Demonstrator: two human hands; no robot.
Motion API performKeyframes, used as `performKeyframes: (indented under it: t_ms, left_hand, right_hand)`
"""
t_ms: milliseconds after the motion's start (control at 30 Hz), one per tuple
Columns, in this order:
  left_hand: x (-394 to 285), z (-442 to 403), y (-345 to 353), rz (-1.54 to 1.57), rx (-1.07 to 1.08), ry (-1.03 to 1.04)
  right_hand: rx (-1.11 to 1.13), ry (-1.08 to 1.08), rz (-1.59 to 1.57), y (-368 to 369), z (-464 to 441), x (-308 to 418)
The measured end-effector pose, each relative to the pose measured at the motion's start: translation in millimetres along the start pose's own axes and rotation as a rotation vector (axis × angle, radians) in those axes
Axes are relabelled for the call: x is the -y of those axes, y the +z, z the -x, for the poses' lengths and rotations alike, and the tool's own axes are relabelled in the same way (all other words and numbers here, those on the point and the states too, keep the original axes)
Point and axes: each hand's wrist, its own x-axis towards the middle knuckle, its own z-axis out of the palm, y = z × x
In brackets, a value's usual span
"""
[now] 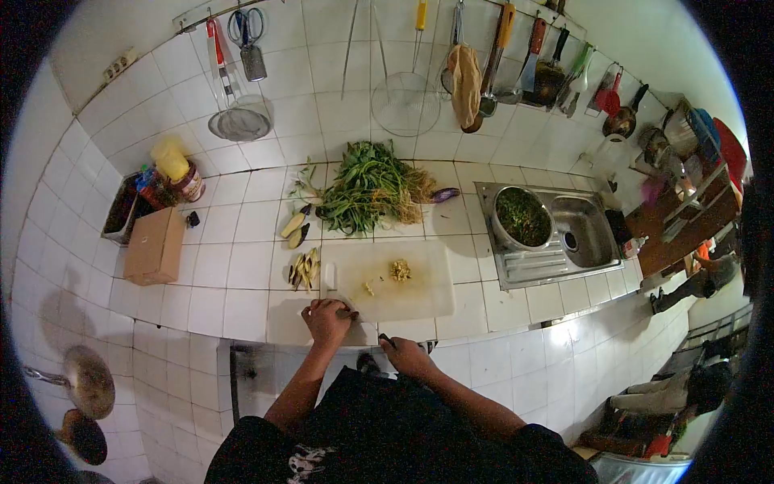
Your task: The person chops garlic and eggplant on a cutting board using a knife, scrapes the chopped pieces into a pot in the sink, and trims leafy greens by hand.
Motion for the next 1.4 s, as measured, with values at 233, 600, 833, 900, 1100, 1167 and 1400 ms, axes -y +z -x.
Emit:
performKeyframes:
  t_ms: [233, 600, 833, 900, 1100, 1167, 1400]
  left_hand:
    - [2.9, 10.9, -3.3, 0.036, -0.002, 0.031]
    - [-13.2, 11.2, -0.8, 0.005, 0.036, 0.116]
    - [-101.4, -36.2, 9.0, 0.151, 0.001, 0.043]
    - [-117.1, -49.0, 11.1, 0.109, 0.161, -0.038]
    - [-129.7, -90.1, 30.6, 0.024, 0.202, -0.089]
    - [-132.1, -97.3, 33.1, -0.015, 0.164, -0.077]
    - [-106.2, -109.1, 44.7, 0.098, 0.050, -0.014]
  right_hand:
    - [0.000, 0.093, 0.010, 0.5, -13.1, 5.9]
    - [-0.193, 0.146, -0.006, -54.7, -9.9, -28.2]
    - [-0.307, 0.310, 0.203, -64.0, 20.1, -1.2]
    - [-0.368, 0.242, 0.195, -59.6, 25.2, -6.3]
    - [-0.384, 0.304, 0.139, -58.6, 41.8, -17.8]
    - [-0.389, 0.310, 0.126, -58.2, 47.8, -21.3]
    - [-0.229, 0.301, 0.111, -50.6, 54.5, -23.5]
